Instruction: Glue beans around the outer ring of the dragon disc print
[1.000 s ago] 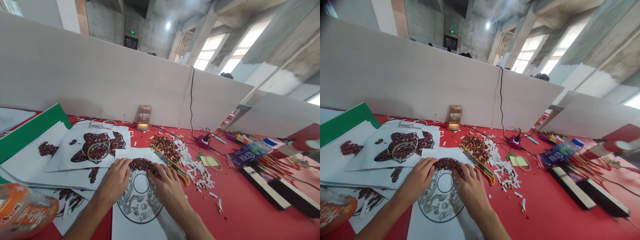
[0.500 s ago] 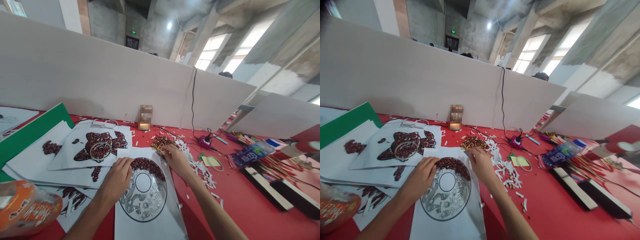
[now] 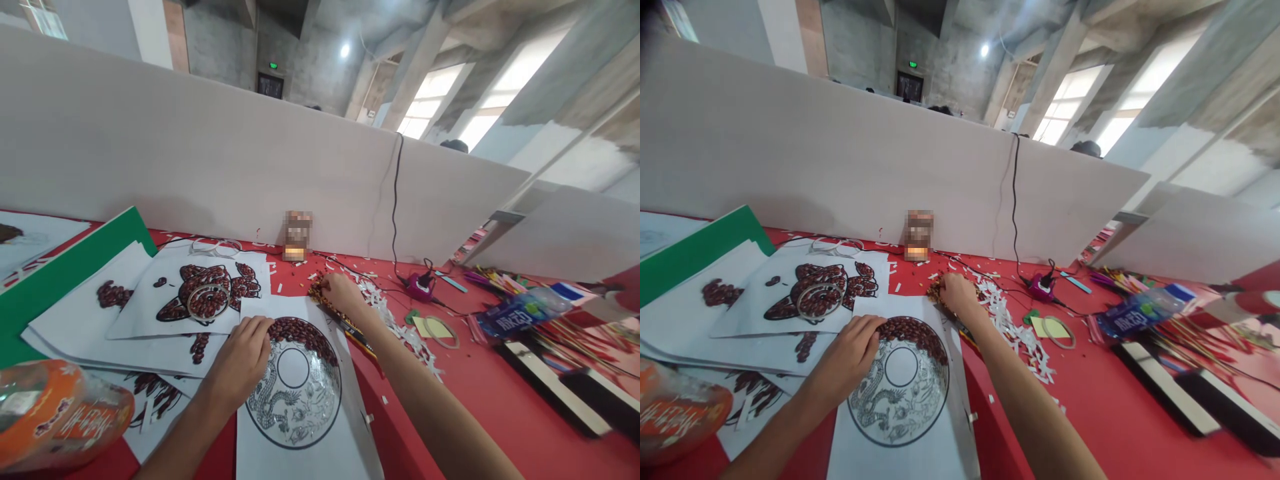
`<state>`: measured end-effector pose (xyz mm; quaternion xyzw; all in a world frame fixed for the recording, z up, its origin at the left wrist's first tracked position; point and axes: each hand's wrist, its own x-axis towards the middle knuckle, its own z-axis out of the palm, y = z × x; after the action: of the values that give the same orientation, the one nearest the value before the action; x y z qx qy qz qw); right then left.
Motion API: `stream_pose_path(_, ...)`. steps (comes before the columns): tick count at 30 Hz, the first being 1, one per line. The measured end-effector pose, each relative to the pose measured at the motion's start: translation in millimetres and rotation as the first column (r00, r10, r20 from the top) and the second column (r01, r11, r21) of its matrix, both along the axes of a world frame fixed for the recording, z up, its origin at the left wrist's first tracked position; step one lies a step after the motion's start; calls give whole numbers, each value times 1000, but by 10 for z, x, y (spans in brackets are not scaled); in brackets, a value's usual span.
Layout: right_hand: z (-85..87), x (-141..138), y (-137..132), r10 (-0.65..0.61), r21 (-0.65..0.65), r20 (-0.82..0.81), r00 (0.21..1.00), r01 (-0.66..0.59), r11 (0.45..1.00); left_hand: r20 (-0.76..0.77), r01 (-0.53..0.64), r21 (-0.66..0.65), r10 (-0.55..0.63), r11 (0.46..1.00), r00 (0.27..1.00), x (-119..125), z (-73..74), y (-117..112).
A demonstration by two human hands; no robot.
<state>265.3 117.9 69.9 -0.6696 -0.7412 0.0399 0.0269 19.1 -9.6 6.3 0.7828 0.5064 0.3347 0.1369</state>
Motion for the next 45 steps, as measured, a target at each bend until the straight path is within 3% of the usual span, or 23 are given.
stream_pose_path(5,85,31,-32,32,40,-87,996,-29,999,70,-38,-49,42,998,997,-4,28,0)
stream_pose_path(9,161,-37,-275,119,80,-217,969,-103,991,189,-99,-141,125,985,974,-68,11,36)
stream_pose_path(14,97,-355,-810,341,73,-491,802,-352,933,377,-102,-229,185,968,907,-169,-102,145)
stream_pose_path(17,54,-581,-1055,336,33,-566,753,-387,922,471,-77,-267,199,961,859,-175,-154,190)
stream_pose_path(25,-88,-877,-1170,417,75,-430,801,-429,900,582,-62,-298,233,952,779,-127,-110,196)
stream_pose_path(30,-215,-943,-1221,363,61,-362,859,-367,928,501,-102,-268,229,958,834,-136,-81,175)
stream_pose_path(36,-242,-955,-1270,293,48,-326,899,-294,955,422,-124,-245,221,962,879,-146,-42,154)
stream_pose_path(45,-190,-944,-1234,452,72,-201,869,-447,892,306,-164,-236,233,958,923,-125,45,110)
